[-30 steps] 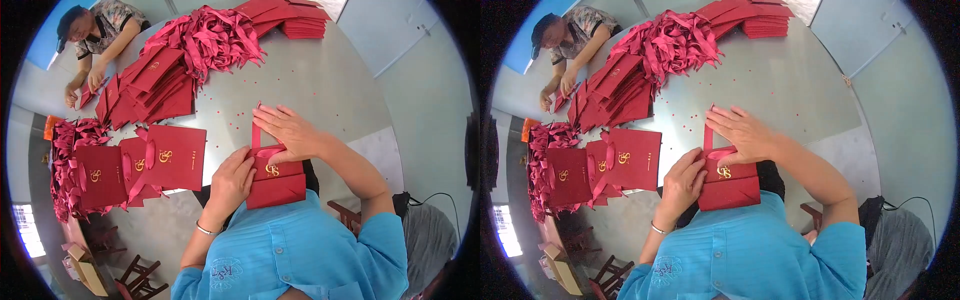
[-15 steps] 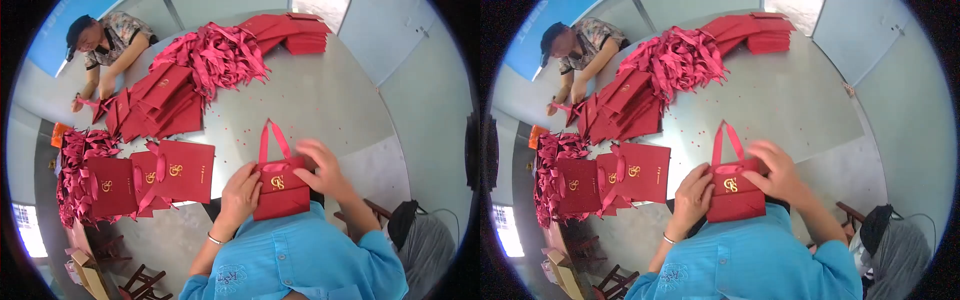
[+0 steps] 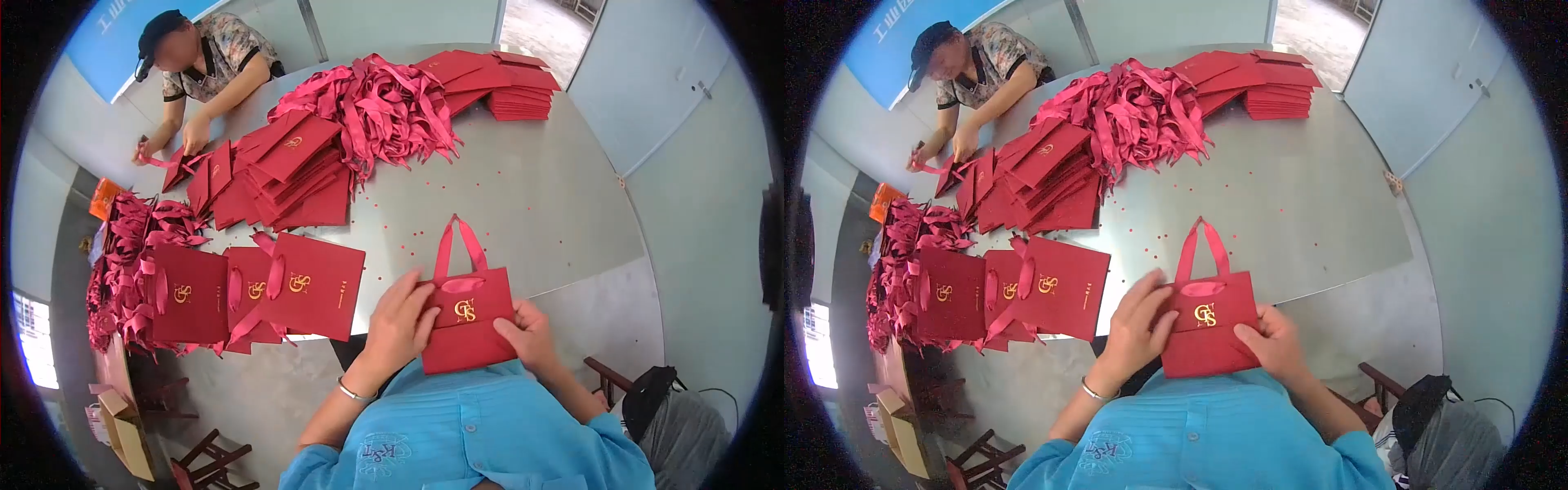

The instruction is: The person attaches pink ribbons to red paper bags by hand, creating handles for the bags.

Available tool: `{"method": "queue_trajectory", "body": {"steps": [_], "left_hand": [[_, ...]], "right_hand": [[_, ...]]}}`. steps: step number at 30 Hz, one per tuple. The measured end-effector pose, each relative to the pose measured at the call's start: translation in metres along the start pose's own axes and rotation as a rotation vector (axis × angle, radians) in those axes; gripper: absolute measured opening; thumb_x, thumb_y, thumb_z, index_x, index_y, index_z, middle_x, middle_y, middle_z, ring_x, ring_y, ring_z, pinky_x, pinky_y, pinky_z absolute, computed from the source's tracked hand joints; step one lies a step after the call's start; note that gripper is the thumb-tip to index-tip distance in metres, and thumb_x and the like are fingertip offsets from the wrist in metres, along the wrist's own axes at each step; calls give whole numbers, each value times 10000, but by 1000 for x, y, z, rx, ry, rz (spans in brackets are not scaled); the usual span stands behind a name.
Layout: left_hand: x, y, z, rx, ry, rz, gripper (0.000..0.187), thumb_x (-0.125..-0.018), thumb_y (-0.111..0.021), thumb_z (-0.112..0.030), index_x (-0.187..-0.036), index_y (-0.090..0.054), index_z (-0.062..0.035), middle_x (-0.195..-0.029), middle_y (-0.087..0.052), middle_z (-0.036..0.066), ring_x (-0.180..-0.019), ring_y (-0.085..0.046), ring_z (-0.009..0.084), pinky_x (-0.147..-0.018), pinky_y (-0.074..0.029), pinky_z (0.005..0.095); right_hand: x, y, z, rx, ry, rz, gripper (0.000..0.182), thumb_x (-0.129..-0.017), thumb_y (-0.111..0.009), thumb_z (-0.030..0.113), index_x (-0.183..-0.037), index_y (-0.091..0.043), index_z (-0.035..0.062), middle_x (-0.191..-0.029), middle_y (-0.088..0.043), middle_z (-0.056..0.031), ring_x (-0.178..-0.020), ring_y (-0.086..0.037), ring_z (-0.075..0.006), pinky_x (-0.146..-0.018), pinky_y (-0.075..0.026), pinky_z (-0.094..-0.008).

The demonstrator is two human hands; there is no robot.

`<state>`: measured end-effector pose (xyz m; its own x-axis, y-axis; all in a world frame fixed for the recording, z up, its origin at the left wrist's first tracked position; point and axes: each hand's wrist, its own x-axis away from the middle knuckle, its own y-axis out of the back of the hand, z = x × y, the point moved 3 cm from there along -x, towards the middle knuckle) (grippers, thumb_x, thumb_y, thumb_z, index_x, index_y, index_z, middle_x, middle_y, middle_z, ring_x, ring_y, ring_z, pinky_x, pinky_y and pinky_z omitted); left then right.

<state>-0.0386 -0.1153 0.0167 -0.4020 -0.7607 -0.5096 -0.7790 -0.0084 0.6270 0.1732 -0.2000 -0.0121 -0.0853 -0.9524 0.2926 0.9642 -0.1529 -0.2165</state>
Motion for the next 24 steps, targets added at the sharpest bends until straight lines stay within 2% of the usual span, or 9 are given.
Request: {"method": "queue_trajectory", "body": {"steps": [6,8,9,11,15,17,18,20,24], "left_hand": [[12,24,23,94,167,-16,341,-771,-685,-31,-1103,-616,5,-1239,-597,194,-1044,-629,320,-868,-516,355],[11,23,24,118,163,-22,339,-775,-685,-37,-1105,-618,3,-1211,-615,188,-1014,-640,314,-857,-522,357],[13,22,22,95,142,-15,333,-770,-690,-36,-1093,-620,6,-1199,-618,187,-1014,-637,316,-860,-521,367],[13,21,21,70,127,-13,327,-765,-696,-36,-1081,-622,9,-1187,-621,186,-1013,-633,318,-864,-520,377],[10,13,17,-105,13,-6,287,-741,-700,-27,-1015,-625,17,-1126,-623,192,-1022,-605,346,-885,-492,414],[10,12,16,-133,-22,4,263,-727,-698,-20,-976,-623,21,-1112,-613,192,-1025,-583,361,-882,-480,429],[10,13,17,-134,-19,11,263,-727,-698,-20,-976,-623,21,-1112,-613,192,-1025,-583,361,-882,-480,429],[8,18,20,-20,24,27,256,-730,-690,-6,-976,-626,23,-1106,-623,193,-1004,-599,365,-876,-489,423],[-8,42,-9,137,98,48,214,-777,-654,10,-988,-623,29,-1154,-625,186,-1052,-616,335,-911,-488,389]], "right_hand": [[-30,12,104,377,252,-99,212,-867,-607,7,-1077,-626,-16,-955,-682,-34,-863,-607,-64,-712,-512,-264],[-30,-8,141,794,673,-225,217,-833,-652,17,-1050,-640,8,-886,-689,-45,-778,-631,-104,-647,-509,-294],[-34,-14,143,799,676,-228,217,-833,-652,17,-1050,-640,8,-886,-689,-45,-778,-631,-104,-647,-509,-294],[-35,-40,145,1365,1178,-335,287,-778,-711,55,-1055,-642,33,-925,-677,-70,-776,-640,-189,-638,-505,-316],[-43,-73,97,1465,1124,-230,370,-727,-757,115,-1071,-644,44,-1031,-655,-101,-853,-621,-272,-705,-514,-357],[-42,-82,77,1436,920,69,410,-710,-788,180,-1069,-648,41,-1127,-633,-104,-961,-612,-278,-799,-505,-382],[-43,-81,76,1431,915,70,410,-710,-788,180,-1069,-648,41,-1127,-633,-104,-961,-612,-278,-799,-505,-382],[-44,-73,80,1054,887,118,450,-690,-809,230,-1066,-655,36,-1138,-632,-133,-1011,-608,-306,-870,-488,-406],[-71,-42,86,1126,893,-144,482,-689,-812,262,-1076,-654,22,-1187,-617,-154,-1065,-599,-321,-924,-465,-416]]}}
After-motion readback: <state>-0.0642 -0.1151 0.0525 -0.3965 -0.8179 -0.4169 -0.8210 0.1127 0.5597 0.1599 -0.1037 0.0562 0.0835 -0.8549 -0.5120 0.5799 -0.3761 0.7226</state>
